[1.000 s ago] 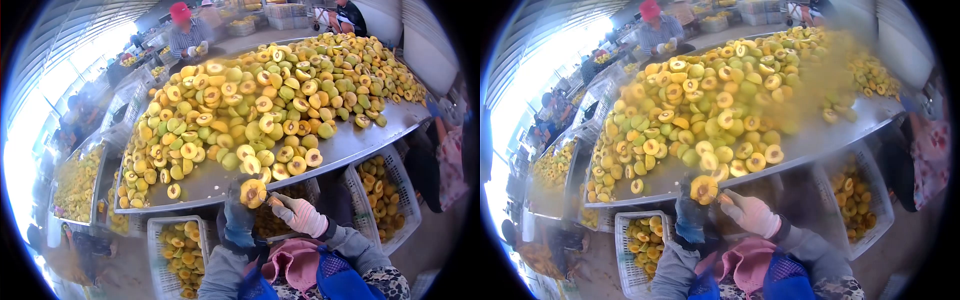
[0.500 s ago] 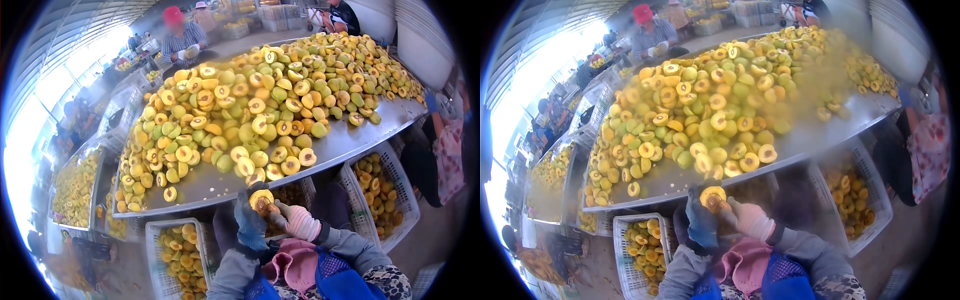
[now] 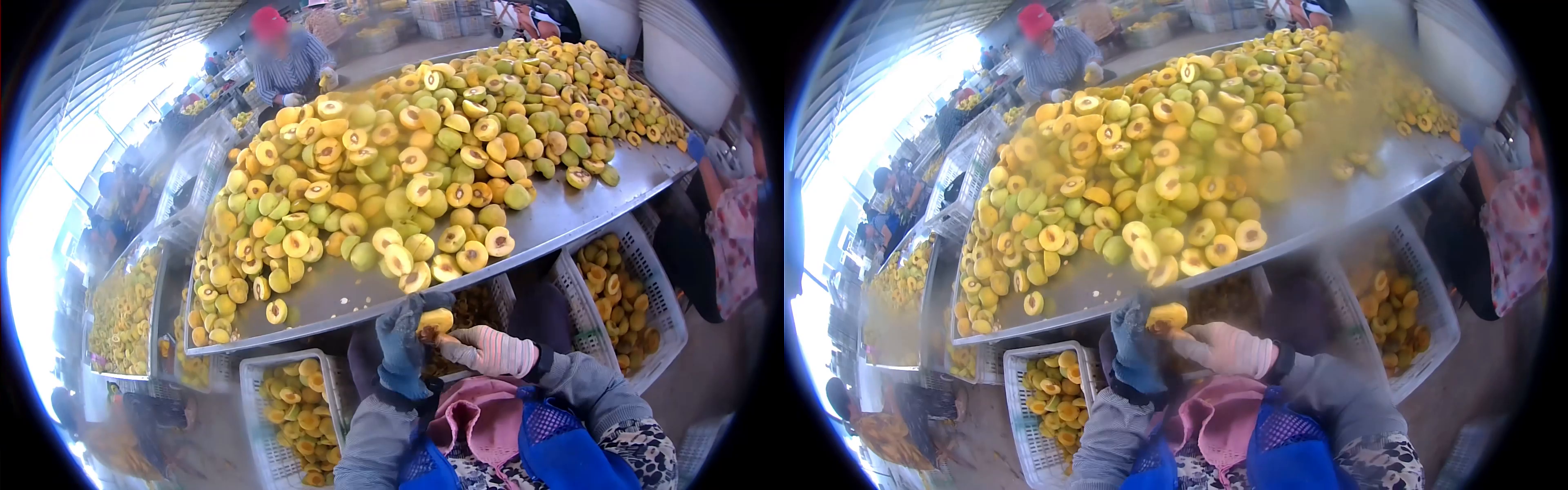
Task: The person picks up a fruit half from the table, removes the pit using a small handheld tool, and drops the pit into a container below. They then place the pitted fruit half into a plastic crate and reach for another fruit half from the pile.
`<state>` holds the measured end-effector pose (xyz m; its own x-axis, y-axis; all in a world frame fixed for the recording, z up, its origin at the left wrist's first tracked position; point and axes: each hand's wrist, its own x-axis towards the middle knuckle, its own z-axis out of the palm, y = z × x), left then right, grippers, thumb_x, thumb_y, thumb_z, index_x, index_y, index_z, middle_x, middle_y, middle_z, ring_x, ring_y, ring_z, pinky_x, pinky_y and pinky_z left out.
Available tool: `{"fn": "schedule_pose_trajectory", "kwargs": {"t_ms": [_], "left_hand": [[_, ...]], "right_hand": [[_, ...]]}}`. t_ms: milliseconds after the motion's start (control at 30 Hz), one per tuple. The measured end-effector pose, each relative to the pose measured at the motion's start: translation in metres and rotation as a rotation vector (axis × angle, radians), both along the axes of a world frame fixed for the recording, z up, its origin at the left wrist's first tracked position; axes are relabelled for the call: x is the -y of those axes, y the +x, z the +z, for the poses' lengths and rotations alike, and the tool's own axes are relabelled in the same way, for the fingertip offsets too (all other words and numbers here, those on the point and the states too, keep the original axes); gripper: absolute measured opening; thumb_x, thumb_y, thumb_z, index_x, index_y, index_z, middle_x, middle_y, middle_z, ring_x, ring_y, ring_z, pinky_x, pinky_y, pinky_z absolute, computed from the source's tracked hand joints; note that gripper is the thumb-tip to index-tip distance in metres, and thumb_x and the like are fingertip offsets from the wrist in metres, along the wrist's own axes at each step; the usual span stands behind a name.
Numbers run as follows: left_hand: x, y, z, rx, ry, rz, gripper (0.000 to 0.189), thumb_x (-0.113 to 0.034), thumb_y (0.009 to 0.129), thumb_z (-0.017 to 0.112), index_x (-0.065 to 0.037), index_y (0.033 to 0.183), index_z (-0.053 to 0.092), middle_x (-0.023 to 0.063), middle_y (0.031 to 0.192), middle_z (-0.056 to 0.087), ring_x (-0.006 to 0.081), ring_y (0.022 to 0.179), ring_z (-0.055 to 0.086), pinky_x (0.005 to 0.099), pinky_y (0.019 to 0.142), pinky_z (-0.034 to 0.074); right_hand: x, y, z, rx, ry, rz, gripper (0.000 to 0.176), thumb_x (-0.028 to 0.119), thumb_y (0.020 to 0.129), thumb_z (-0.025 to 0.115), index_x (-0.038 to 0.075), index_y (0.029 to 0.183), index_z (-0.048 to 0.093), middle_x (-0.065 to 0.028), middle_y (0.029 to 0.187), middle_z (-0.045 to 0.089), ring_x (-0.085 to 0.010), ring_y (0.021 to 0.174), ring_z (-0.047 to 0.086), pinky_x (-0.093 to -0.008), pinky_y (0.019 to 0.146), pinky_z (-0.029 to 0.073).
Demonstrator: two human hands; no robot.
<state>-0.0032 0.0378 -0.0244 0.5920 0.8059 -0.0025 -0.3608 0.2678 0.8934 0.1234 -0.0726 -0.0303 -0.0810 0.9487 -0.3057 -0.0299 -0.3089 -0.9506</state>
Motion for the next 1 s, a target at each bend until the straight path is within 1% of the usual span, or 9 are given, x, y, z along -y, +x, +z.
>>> {"fn": "schedule_pose_trajectory", "kwargs": {"t_ms": [133,233,267,300,367,433,467,767,1000], "left_hand": [[-0.008,-0.011,-0.002,0.0,-0.095,-0.305,0.043,-0.036,0.097,0.056,0.006,0.092,0.069,0.0182,0.095,0.07,0.0226,0.083,0.067,0.0332,0.077,0.054],[-0.005,-0.013,-0.023,0.351,-0.243,-0.228,0.038,-0.033,0.095,0.06,0.004,0.096,0.066,0.0162,0.095,0.07,0.0227,0.084,0.066,0.0326,0.075,0.055],[0.007,-0.023,-0.004,0.156,0.125,0.049,0.034,-0.03,0.095,0.059,0.003,0.099,0.064,0.0144,0.095,0.069,0.0218,0.084,0.066,0.0314,0.074,0.055],[0.019,-0.032,0.014,-0.144,0.417,0.384,0.032,-0.028,0.095,0.058,0.003,0.103,0.062,0.0126,0.094,0.069,0.021,0.084,0.065,0.0301,0.072,0.055],[-0.045,-0.115,-0.05,-0.012,0.144,0.398,0.022,-0.016,0.095,0.058,0.001,0.109,0.061,0.0106,0.098,0.067,0.0174,0.085,0.064,0.0284,0.073,0.055],[-0.082,-0.207,-0.099,-0.575,0.395,0.659,0.038,-0.003,0.083,0.072,0.0,0.119,0.06,0.0111,0.108,0.066,0.0217,0.095,0.066,0.0331,0.08,0.055],[-0.085,-0.215,-0.094,-1.053,0.927,0.936,0.049,-0.009,0.076,0.081,0.0,0.119,0.06,0.0148,0.115,0.065,0.0288,0.102,0.064,0.0383,0.087,0.053],[-0.127,0.027,-0.059,-0.931,0.771,0.232,0.059,-0.03,0.075,0.079,0.001,0.119,0.056,0.0191,0.112,0.064,0.0346,0.103,0.062,0.0421,0.088,0.049],[-0.141,0.042,-0.083,-0.73,0.391,0.202,0.04,-0.017,0.073,0.077,0.001,0.105,0.06,0.0178,0.1,0.065,0.0313,0.1,0.065,0.0421,0.078,0.054]], "right_hand": [[0.007,-0.014,-0.009,-0.304,0.063,0.019,0.044,0.04,0.099,0.055,0.0,0.115,0.064,-0.0021,0.082,0.064,-0.0103,0.073,0.056,-0.0274,0.068,0.048],[0.004,-0.002,-0.023,-0.633,-0.296,0.186,0.044,0.04,0.1,0.055,0.002,0.12,0.06,-0.0008,0.081,0.062,-0.0124,0.074,0.057,-0.0301,0.07,0.048],[0.002,0.001,-0.039,-0.623,-0.311,0.233,0.043,0.04,0.1,0.055,0.003,0.12,0.06,-0.0005,0.081,0.061,-0.0122,0.074,0.057,-0.0304,0.071,0.048],[0.003,0.005,-0.037,-0.427,-0.234,0.218,0.045,0.043,0.1,0.053,0.002,0.119,0.06,-0.0043,0.086,0.064,-0.0167,0.08,0.06,-0.0322,0.075,0.048],[0.004,0.015,-0.033,-0.003,-0.128,0.185,0.051,0.047,0.1,0.049,0.001,0.115,0.061,-0.0119,0.096,0.069,-0.0258,0.091,0.066,-0.0359,0.082,0.049],[0.001,0.032,-0.054,0.697,-0.093,0.223,0.057,0.052,0.099,0.044,0.001,0.117,0.06,-0.023,0.108,0.067,-0.0376,0.106,0.063,-0.0408,0.09,0.047],[0.003,0.038,-0.057,0.684,-0.111,0.19,0.057,0.052,0.099,0.043,0.002,0.118,0.06,-0.0242,0.109,0.066,-0.0392,0.106,0.062,-0.0421,0.09,0.046],[0.002,0.028,-0.062,0.623,-0.135,0.118,0.056,0.054,0.096,0.044,0.011,0.13,0.057,-0.0223,0.111,0.067,-0.0391,0.101,0.064,-0.0432,0.088,0.048],[0.004,0.039,-0.055,0.587,0.01,-0.029,0.053,0.049,0.096,0.049,0.01,0.13,0.057,-0.022,0.103,0.068,-0.0396,0.096,0.064,-0.0424,0.084,0.05]]}}
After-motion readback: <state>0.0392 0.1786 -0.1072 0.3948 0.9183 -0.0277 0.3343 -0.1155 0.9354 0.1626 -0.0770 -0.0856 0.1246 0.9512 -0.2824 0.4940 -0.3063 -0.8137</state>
